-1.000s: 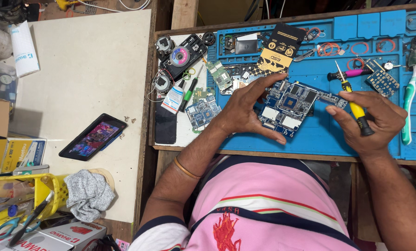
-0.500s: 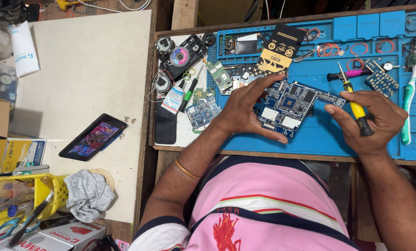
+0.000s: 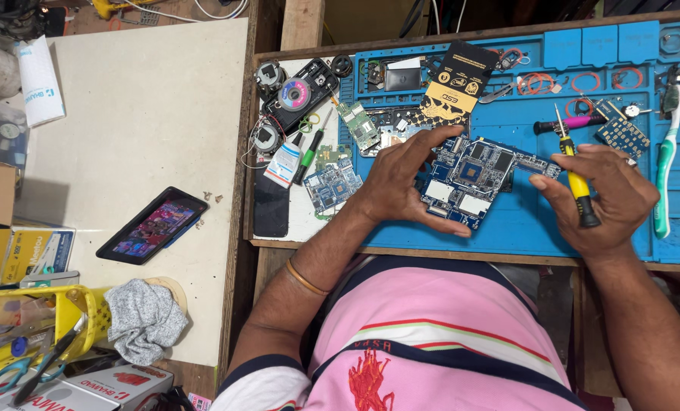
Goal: The person holds a laptop motherboard on a blue repair mat and uses a yellow-handled screwdriver to work on its connectors and components, repositioning and turning the board repeatedly while probing different edges and ports.
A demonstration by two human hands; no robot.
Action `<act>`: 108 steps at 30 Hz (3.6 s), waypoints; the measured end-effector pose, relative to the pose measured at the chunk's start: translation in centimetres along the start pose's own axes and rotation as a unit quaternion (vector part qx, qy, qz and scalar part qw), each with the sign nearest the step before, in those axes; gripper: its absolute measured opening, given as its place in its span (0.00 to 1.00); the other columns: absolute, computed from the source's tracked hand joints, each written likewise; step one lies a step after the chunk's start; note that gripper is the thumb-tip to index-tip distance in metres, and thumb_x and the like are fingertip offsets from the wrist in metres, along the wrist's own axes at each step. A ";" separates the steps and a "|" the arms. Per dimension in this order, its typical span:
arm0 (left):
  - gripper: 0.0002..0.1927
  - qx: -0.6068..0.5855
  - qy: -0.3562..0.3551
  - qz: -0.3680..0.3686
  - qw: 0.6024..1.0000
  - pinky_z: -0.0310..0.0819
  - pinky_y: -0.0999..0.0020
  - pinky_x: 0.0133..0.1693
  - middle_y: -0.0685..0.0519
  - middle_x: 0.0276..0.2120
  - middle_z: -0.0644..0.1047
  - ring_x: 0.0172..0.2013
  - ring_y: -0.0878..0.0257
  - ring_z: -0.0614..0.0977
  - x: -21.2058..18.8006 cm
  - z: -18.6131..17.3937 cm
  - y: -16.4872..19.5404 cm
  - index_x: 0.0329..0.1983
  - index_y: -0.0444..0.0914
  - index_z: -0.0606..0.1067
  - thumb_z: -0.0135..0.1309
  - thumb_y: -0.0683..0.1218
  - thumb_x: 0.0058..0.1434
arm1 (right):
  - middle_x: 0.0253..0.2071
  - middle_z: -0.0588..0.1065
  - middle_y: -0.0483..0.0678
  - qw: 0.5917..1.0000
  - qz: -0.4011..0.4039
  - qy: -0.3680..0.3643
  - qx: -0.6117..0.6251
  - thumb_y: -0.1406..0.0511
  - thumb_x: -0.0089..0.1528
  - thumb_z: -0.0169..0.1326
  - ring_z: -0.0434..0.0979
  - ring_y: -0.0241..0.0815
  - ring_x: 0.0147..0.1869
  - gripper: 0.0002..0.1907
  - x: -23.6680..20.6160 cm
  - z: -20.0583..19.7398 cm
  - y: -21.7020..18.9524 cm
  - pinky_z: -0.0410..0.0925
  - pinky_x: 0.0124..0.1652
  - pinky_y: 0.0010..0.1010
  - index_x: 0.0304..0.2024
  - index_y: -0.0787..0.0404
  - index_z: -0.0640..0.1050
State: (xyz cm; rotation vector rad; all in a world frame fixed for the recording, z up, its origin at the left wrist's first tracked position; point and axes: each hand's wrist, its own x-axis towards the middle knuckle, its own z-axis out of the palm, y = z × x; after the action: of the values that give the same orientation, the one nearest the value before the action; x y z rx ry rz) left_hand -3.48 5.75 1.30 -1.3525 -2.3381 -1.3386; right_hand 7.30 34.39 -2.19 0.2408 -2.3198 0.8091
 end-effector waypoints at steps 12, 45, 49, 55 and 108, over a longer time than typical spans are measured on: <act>0.66 -0.015 -0.004 0.004 1.000 0.84 0.63 0.54 0.47 0.58 0.76 0.53 0.54 0.84 0.0 0.1 -0.3 0.72 0.43 0.60 0.76 0.72 0.34 | 0.40 0.80 0.52 1.000 0.010 0.001 -0.007 0.57 0.66 0.73 0.83 0.46 0.48 0.18 0.1 0.0 -0.2 0.70 0.48 0.31 0.45 0.64 0.83; 0.66 0.018 0.114 -0.045 0.992 0.85 0.74 0.40 0.54 0.63 0.74 0.35 0.68 0.84 -0.7 0.7 -2.2 0.74 0.46 0.55 0.76 0.74 0.40 | 0.44 0.80 0.59 0.983 -0.027 -0.010 0.183 0.55 0.80 0.47 0.84 0.49 0.44 0.20 -0.5 0.7 -0.2 0.72 0.46 0.27 0.57 0.66 0.74; 0.66 0.040 0.106 -0.028 0.993 0.86 0.72 0.43 0.51 0.66 0.72 0.41 0.65 0.86 -0.8 0.8 -2.2 0.76 0.47 0.54 0.77 0.74 0.43 | 0.38 0.80 0.56 0.987 -0.041 -0.019 0.157 0.55 0.76 0.45 0.85 0.48 0.42 0.22 0.5 0.4 -2.9 0.73 0.45 0.27 0.59 0.67 0.75; 0.65 0.026 0.074 0.001 0.997 0.86 0.68 0.51 0.52 0.67 0.72 0.54 0.59 0.86 -0.5 0.6 -1.5 0.76 0.47 0.55 0.77 0.73 0.43 | 0.44 0.80 0.60 0.979 -0.026 -0.067 0.190 0.61 0.74 0.51 0.84 0.50 0.46 0.19 1.0 0.5 -4.8 0.75 0.45 0.29 0.58 0.72 0.72; 0.66 0.066 0.034 -0.023 0.997 0.83 0.64 0.42 0.48 0.44 0.82 0.39 0.58 0.86 1.4 0.4 1.4 0.66 0.36 0.67 0.77 0.71 0.26 | 0.42 0.81 0.53 0.977 -0.050 -0.025 0.206 0.73 0.60 0.60 0.84 0.49 0.49 0.11 3.4 -1.4 -4.1 0.76 0.51 0.37 0.45 0.67 0.80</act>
State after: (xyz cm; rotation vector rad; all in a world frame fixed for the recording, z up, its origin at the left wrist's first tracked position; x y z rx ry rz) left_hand -3.16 7.17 2.62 -1.2047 -2.3793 -1.1965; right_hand 6.99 32.14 2.87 0.5592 -2.1445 1.2404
